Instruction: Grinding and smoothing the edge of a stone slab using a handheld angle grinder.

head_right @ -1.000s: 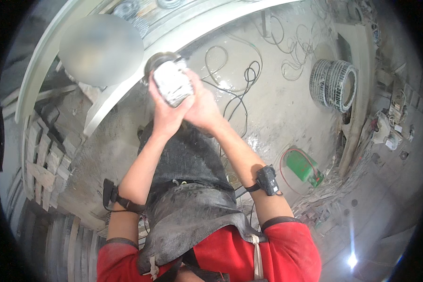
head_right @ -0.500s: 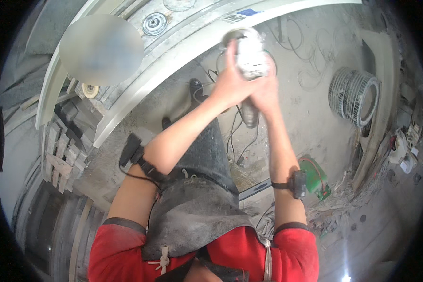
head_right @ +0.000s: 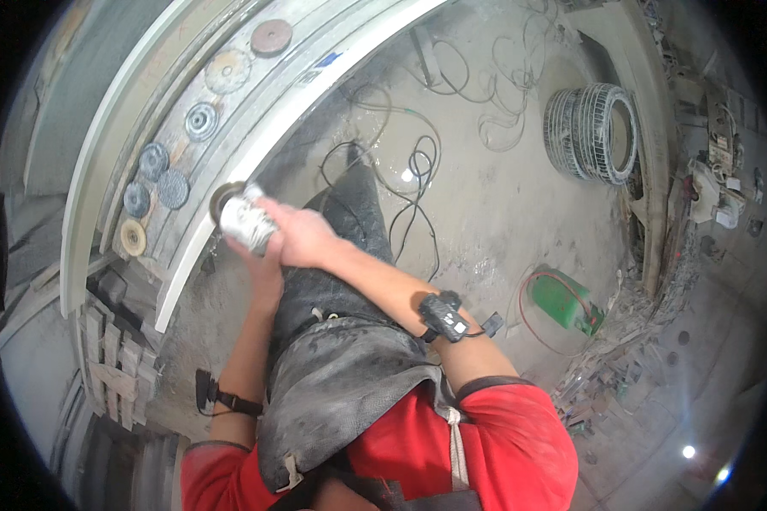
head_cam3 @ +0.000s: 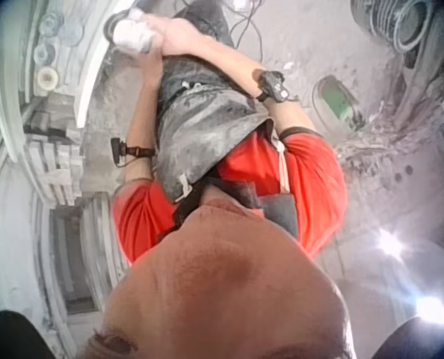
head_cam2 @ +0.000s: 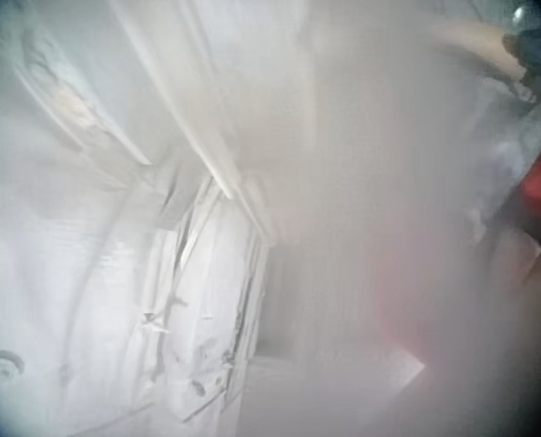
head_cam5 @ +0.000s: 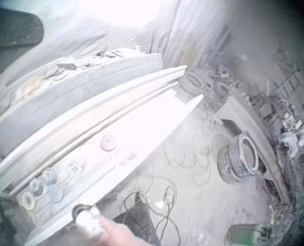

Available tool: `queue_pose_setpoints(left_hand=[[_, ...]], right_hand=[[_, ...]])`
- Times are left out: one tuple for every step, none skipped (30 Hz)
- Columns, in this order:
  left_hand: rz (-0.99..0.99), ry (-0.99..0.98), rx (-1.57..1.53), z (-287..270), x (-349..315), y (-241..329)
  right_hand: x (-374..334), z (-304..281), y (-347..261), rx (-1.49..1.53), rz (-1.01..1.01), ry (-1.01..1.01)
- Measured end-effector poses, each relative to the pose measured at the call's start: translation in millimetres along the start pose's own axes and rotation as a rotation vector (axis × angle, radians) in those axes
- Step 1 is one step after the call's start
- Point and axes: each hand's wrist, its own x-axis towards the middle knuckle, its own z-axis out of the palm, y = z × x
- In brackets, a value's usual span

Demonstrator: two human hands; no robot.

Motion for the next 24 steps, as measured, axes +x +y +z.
queue_pose_setpoints(left_hand=[[0.015, 0.0, 0.051, 20.3, 11.0, -2.8], [0.019, -0.032, 0.017, 48.7, 22.9, 4.0], [0.025, -0.061, -0.02, 83.9, 37.8, 12.2], [0.015, -0.078, -0.038, 115.5, 52.9, 17.6], [-0.001, -0.107, -0.063, 151.9, 65.3, 24.2], [-0.001, -0.141, -0.101, 184.0, 78.3, 34.0], [-0.004, -0.18, -0.147, 220.1, 91.8, 44.7], [0.028, -0.206, -0.133, 256.0, 105.0, 56.3], [0.05, -0.223, -0.106, 284.3, 113.3, 67.0], [0.002, -0.26, -0.15, 307.6, 121.7, 71.8], [-0.031, -0.315, -0.206, 334.7, 134.9, 78.3], [-0.035, -0.361, -0.145, 353.8, 148.4, 84.1], [-0.05, -0.416, -0.089, 369.0, 157.0, 90.5], [-0.063, -0.454, 0.061, 379.8, 165.3, 103.5], [-0.187, -0.537, 0.15, 388.9, 174.1, 119.4], [-0.198, -0.562, 0.208, 392.0, 180.2, 123.5], [-0.207, -0.587, 0.265, 390.7, 182.1, 127.3], [-0.204, -0.6, 0.26, 386.2, 177.0, 125.0], [-0.159, -0.52, 0.168, 371.8, 166.3, 114.0], [-0.115, -0.44, 0.076, 355.2, 157.3, 100.2], [-0.005, -0.348, -0.109, 331.2, 146.4, 73.8], [-0.009, -0.286, 0.018, 309.8, 130.1, 79.2], [0.124, -0.192, 0.261, 281.4, 117.8, 70.1], [0.116, -0.154, 0.127, 246.3, 103.0, 47.9]], right_hand=[[1.1, -20.7, 7.7, 0.043, 0.041, 0.049], [4.7, -42.4, 25.2, 0.09, 0.043, 0.103], [9.4, -67.9, 40.9, 0.136, 0.04, 0.139], [13.6, -93.0, 54.0, 0.145, 0.08, 0.168], [16.5, -124.0, 73.6, 0.164, -0.001, 0.244], [21.8, -150.0, 89.4, 0.086, 0.029, 0.296], [25.1, -181.1, 100.4, 0.099, 0.052, 0.32], [27.2, -208.2, 120.1, 0.112, 0.026, 0.378], [33.8, -228.4, 147.7, 0.101, -0.047, 0.446], [35.9, -256.0, 144.2, 0.087, 0.031, 0.439], [37.7, -279.8, 158.7, 0.131, 0.07, 0.466], [42.0, -297.4, 170.5, 0.18, 0.106, 0.489], [44.6, -314.7, 173.7, 0.191, 0.111, 0.483], [45.8, -329.8, 173.5, 0.182, 0.157, 0.529], [46.5, -339.9, 173.6, 0.163, 0.2, 0.583], [49.4, -340.3, 176.0, 0.165, 0.201, 0.585], [51.2, -336.6, 178.0, 0.224, 0.168, 0.597], [48.8, -333.8, 179.1, 0.274, 0.139, 0.617], [45.8, -322.3, 173.3, 0.271, 0.147, 0.624], [44.9, -304.2, 165.5, 0.21, 0.126, 0.581], [43.7, -279.2, 152.7, 0.155, 0.104, 0.527], [36.6, -258.1, 151.3, 0.123, 0.037, 0.494], [35.2, -232.8, 144.2, 0.097, -0.046, 0.448], [34.5, -207.0, 131.8, 0.173, 0.029, 0.311]])
